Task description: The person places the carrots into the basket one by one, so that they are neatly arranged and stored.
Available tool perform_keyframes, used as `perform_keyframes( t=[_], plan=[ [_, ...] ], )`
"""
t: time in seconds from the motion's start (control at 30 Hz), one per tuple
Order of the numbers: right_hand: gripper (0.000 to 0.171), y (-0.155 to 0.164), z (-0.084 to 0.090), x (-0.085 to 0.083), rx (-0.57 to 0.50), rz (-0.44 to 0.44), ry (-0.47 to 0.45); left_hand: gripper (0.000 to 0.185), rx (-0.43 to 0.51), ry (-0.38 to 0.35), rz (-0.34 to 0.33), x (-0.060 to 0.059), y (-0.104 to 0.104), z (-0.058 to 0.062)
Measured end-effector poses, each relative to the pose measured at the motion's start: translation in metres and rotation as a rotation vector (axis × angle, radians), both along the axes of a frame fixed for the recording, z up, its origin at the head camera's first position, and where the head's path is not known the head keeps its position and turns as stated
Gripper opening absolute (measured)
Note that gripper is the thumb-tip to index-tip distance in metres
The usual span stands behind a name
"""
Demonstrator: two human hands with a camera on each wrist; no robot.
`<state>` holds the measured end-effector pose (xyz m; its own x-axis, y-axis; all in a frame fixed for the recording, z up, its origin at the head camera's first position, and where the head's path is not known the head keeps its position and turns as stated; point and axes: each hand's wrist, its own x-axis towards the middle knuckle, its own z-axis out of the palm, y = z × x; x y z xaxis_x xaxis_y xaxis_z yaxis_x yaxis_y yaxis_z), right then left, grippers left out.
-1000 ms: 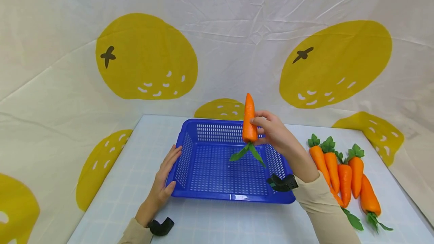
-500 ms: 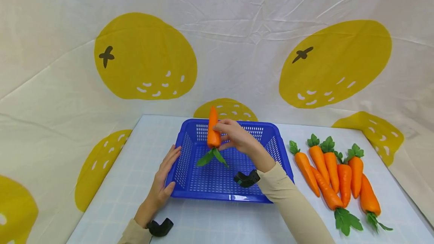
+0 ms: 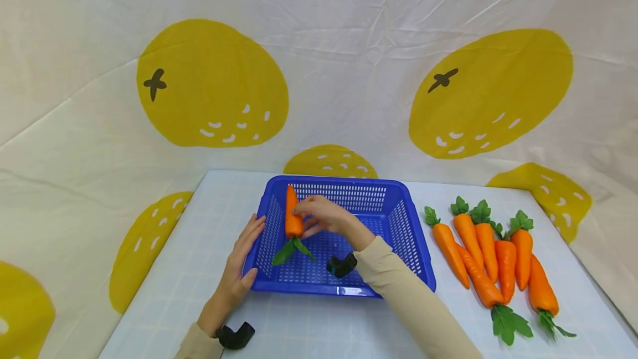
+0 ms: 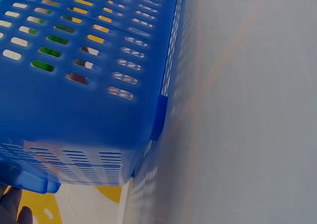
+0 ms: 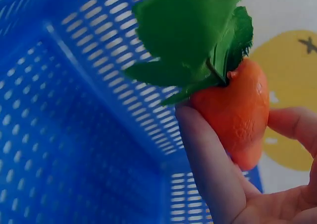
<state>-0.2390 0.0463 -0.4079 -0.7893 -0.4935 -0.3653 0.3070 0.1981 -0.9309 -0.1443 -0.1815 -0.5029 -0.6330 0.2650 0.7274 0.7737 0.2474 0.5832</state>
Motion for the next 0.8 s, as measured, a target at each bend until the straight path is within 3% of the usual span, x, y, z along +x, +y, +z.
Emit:
perform_keyframes(
  t=[0.43,0.8],
  plan=[
    [0.022,-0.007,-0.036,-0.003,0.096,0.129,-0.06,0.067,-0.01,-0.034,0.019,0.002,-0.002,-0.001],
    [0.024,-0.011,-0.04,0.001,0.112,0.127,-0.08,0.066,-0.012,-0.047,0.022,0.003,-0.002,-0.002]
  ],
)
